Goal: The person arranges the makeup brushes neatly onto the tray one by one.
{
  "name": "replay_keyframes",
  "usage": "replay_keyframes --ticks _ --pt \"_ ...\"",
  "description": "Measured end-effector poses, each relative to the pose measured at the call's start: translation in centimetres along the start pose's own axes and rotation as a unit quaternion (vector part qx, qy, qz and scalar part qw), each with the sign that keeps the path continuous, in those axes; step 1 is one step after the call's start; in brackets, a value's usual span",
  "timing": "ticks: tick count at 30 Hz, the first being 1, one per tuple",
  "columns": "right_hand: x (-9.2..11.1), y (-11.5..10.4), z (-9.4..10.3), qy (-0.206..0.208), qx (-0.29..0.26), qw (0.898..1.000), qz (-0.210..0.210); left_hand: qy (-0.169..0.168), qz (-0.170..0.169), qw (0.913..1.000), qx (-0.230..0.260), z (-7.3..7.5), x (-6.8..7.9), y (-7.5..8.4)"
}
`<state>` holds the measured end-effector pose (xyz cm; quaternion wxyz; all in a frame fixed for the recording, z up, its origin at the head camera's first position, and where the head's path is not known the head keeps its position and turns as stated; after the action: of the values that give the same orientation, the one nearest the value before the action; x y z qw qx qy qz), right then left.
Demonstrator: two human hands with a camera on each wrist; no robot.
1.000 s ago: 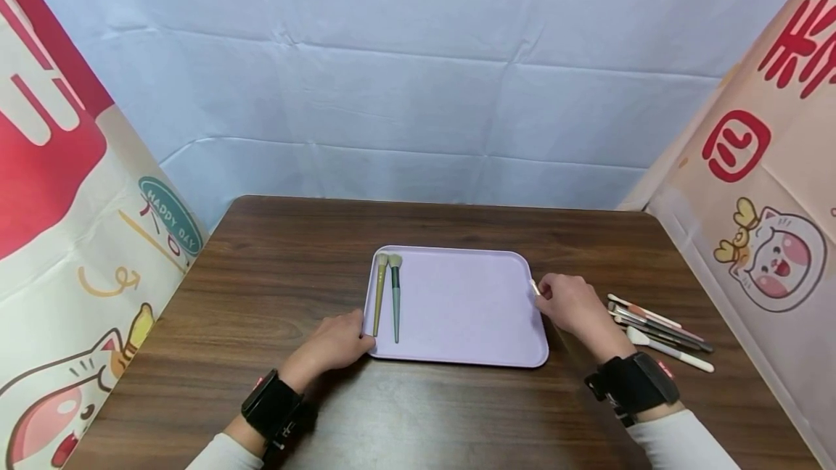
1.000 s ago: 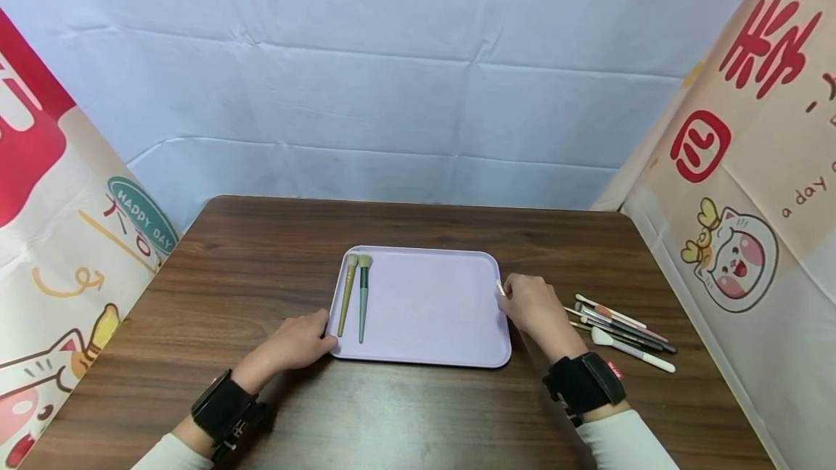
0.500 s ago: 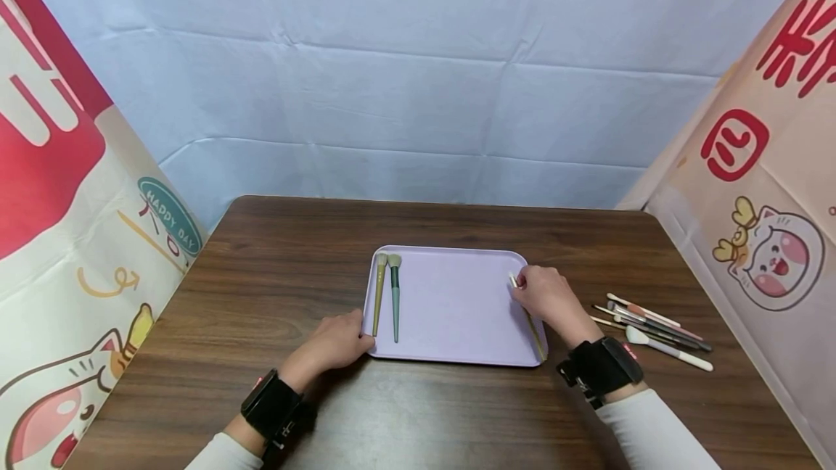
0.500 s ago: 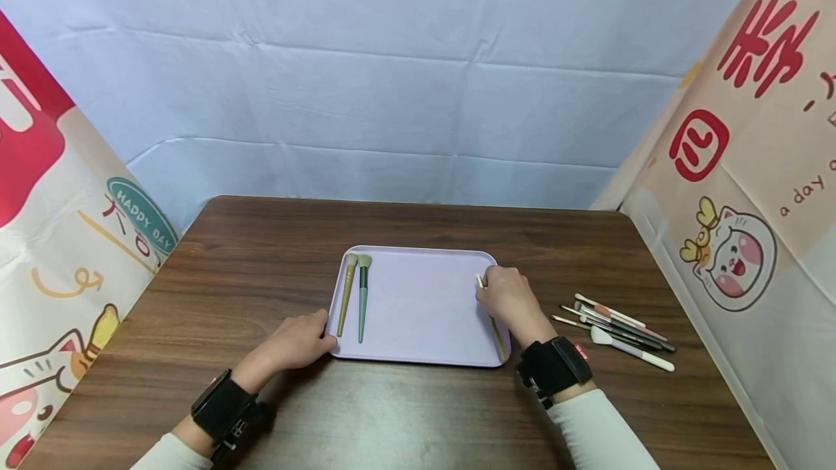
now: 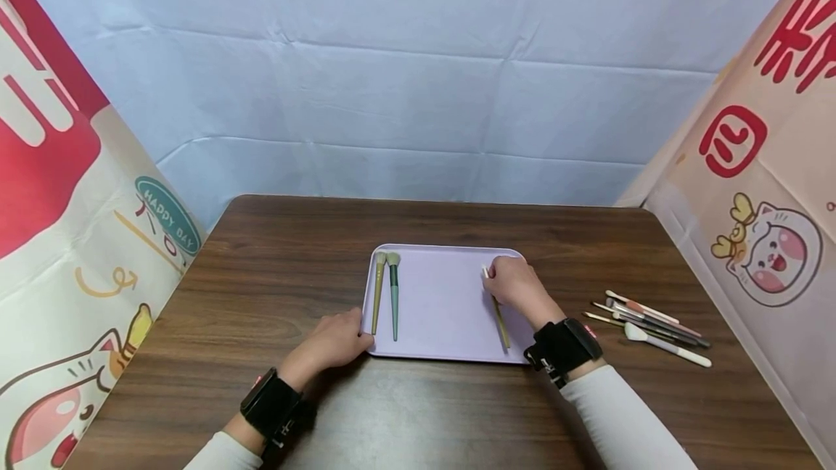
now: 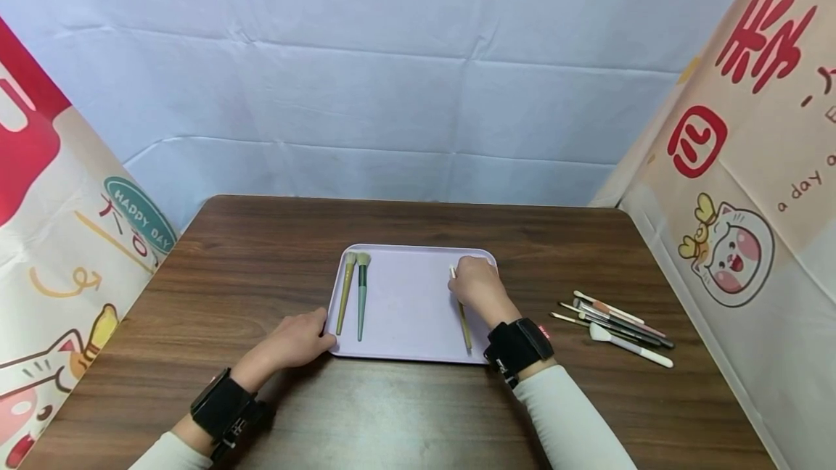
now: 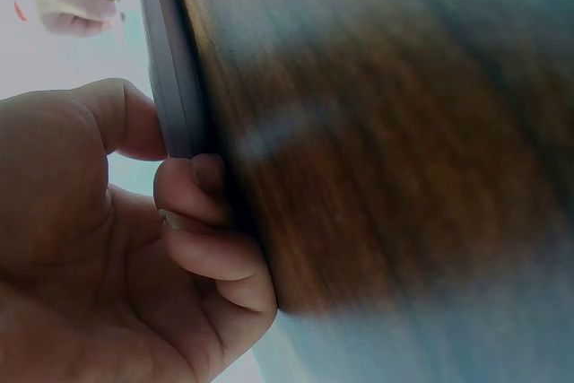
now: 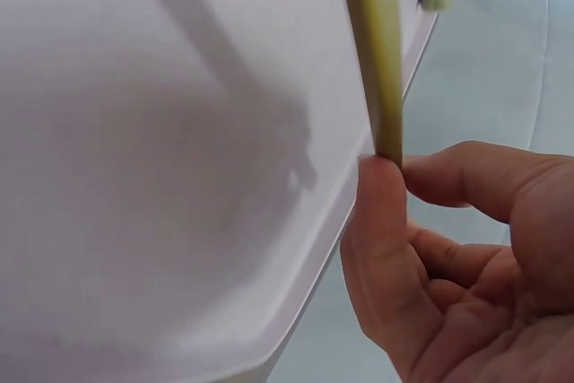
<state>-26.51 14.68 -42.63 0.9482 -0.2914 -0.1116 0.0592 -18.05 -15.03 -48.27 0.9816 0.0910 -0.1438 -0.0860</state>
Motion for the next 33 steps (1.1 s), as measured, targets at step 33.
replay_keyframes --ticks 33 --pt "-4.3 -6.2 -4.9 -0.040 -0.006 0.997 -0.061 0.008 0.001 1.0000 0.000 -0.1 0.0 0.0"
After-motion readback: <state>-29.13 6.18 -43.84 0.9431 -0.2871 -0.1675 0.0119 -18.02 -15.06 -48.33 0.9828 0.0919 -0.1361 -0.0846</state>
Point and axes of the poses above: each hand's wrist, its own x-axis away from the middle knuckle, its own z-axis out of the back of the hand, y = z × x, the point moved 4 cm from there along -x, towards the middle knuckle, and after that the axes turned 13 degrees about -x, right-handed, at the moved point
